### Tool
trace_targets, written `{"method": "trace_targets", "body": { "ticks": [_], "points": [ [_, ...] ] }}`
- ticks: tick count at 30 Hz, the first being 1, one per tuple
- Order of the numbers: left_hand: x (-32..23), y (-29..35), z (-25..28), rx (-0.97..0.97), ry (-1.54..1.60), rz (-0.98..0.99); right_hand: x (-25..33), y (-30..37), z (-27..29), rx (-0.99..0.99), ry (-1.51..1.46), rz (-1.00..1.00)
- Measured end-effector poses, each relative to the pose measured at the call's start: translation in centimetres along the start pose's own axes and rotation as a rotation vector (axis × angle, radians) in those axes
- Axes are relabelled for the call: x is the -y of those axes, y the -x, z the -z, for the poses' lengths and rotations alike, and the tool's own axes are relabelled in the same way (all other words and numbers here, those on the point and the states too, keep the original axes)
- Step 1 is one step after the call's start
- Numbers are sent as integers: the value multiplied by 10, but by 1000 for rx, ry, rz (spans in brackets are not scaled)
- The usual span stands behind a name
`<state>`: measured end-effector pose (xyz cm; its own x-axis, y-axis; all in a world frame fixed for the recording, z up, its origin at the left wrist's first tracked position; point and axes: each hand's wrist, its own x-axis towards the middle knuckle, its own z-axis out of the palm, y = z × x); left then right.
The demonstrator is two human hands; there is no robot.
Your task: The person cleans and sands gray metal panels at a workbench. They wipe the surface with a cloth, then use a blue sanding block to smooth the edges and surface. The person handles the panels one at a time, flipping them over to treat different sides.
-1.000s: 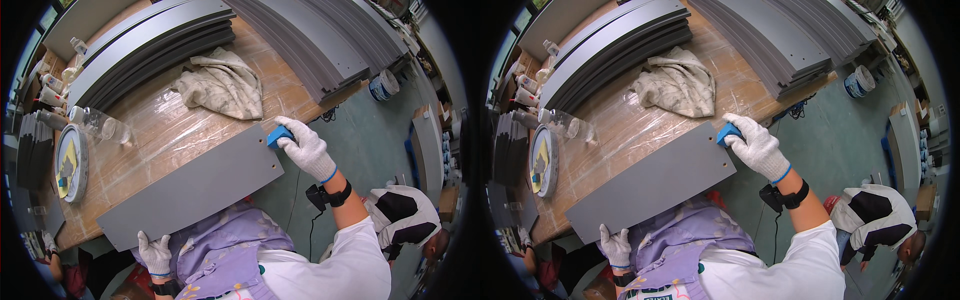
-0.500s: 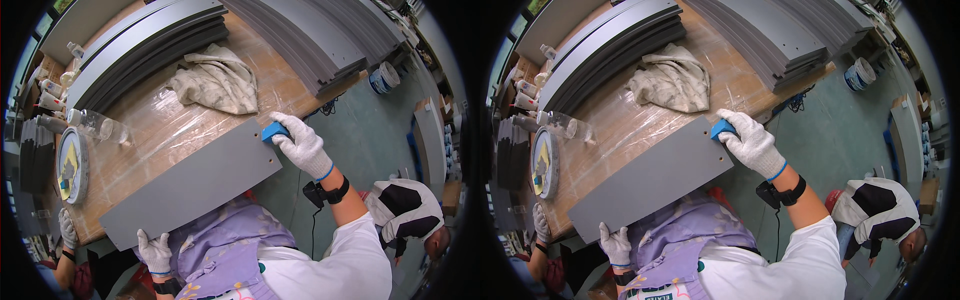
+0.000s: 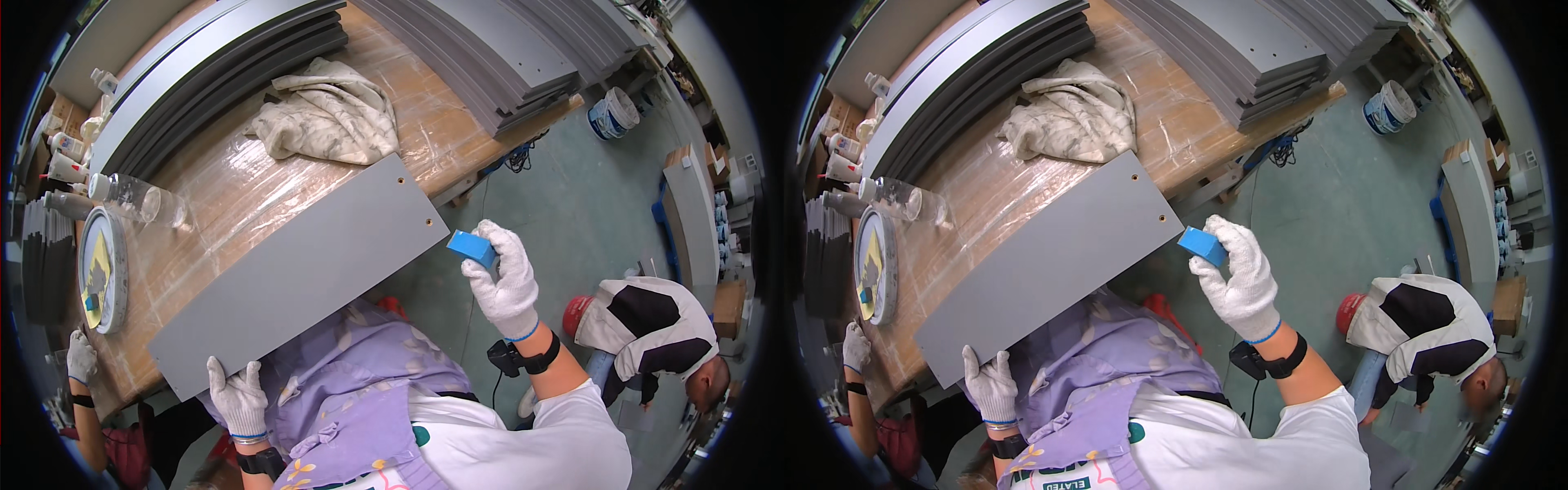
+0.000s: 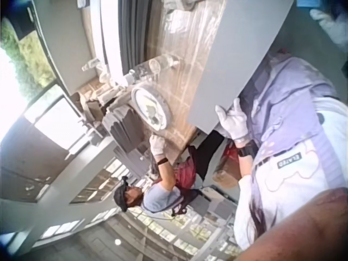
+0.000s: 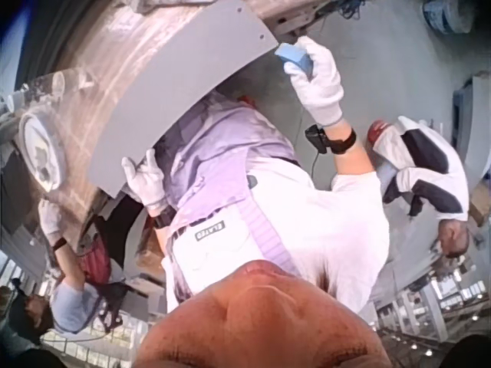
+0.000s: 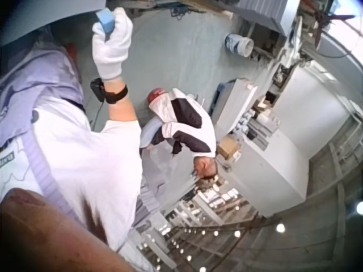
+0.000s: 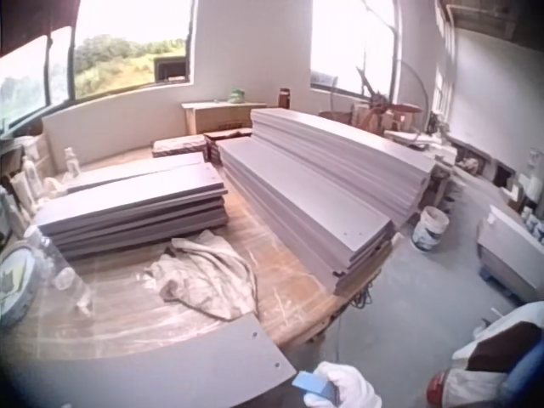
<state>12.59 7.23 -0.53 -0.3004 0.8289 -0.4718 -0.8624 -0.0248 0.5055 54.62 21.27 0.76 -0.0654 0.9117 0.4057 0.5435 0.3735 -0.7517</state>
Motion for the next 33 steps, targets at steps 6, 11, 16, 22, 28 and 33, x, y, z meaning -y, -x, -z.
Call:
{"method": "trace_targets", "body": {
  "ticks": [6,11,16,22,28,33],
  "points": [
    [3,0,-4,-23,-9,-30,11,11,-41,-28,260,338],
    [4,2,-6,-32,-3,-35,-17,-3,-23,-193,512,208],
    [5,2,-11,-32,-22,-54,-4,0,-20,-74,329,265],
    [7,4,-11,-34,9,-56,-20,-10,-20,-224,514,159],
    [10,3,-18,-34,35,-37,-3,-4,-34,-132,317,144],
    [10,1,-12,-38,106,-41,34,12,-67,72,124,351]
  ]
}}
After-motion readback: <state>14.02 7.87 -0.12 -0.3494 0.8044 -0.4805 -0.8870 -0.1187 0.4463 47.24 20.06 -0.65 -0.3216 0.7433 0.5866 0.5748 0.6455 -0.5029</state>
